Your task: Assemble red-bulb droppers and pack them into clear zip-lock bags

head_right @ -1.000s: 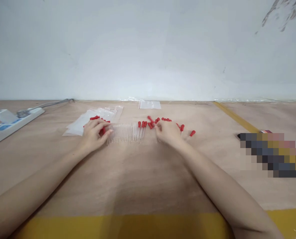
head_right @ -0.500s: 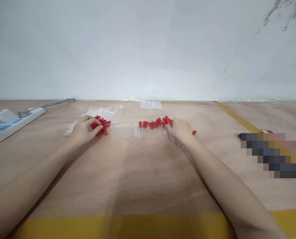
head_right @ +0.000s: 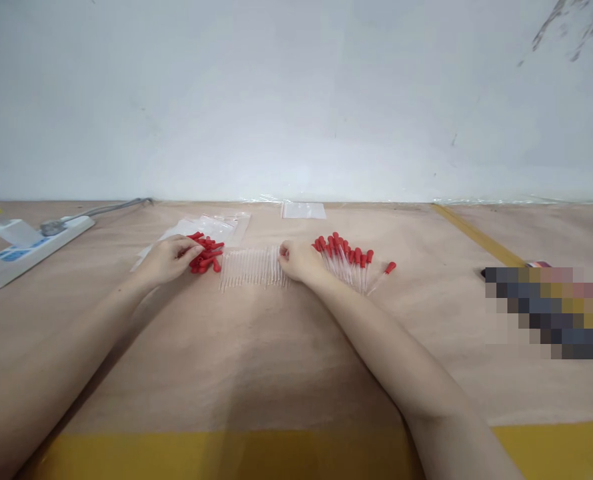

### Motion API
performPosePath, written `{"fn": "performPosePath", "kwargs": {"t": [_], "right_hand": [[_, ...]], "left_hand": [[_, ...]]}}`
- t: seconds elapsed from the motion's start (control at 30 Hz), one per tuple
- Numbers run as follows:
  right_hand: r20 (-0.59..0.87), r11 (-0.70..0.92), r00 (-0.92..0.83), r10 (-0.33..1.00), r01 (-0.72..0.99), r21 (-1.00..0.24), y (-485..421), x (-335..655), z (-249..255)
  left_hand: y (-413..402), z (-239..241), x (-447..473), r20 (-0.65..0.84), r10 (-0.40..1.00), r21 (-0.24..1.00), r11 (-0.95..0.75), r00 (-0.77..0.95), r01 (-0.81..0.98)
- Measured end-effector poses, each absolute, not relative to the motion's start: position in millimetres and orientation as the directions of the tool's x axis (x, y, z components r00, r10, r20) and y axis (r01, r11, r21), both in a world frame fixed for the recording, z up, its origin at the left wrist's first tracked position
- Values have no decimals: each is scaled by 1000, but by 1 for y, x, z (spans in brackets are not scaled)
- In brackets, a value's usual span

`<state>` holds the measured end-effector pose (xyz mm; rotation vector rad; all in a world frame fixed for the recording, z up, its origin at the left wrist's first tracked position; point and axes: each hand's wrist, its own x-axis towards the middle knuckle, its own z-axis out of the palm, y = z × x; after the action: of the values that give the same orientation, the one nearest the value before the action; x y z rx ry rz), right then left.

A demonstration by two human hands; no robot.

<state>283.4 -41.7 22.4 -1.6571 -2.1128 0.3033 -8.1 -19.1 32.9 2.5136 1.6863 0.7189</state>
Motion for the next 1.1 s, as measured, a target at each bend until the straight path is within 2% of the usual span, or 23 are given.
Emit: {"fn": "performPosePath", "kwargs": {"t": [0.23, 0.47, 0.57, 0.67, 0.8, 0.97, 1.1], "right_hand": [[137, 156, -108, 985, 894, -421, -44, 307, 25], [101, 111, -73, 992, 881, -459, -43, 314, 31], [10, 87, -92, 996, 892, -444, -49, 310, 37], [-69, 49, -78, 995, 935, -351, -56, 302, 43], [-85, 3, -26, 996, 966, -257, -61, 291, 45], [-101, -17, -9, 995, 966, -256, -56, 284, 38], [-129, -45, 2, 992, 943, -330, -51, 289, 39]], "left_hand": [[-19, 35, -12, 328, 926, 358, -306, 189, 882], [-24, 40, -8, 330, 933, 297, -244, 140, 923], [-24, 43, -9, 276, 945, 304, -258, 175, 917], [-23, 48, -14, 186, 960, 310, -258, 208, 915], [-21, 54, -23, 87, 961, 368, -277, 264, 887], [-20, 54, -26, 21, 930, 446, -338, 368, 829], [-20, 52, -25, 28, 909, 403, -391, 416, 827]]}}
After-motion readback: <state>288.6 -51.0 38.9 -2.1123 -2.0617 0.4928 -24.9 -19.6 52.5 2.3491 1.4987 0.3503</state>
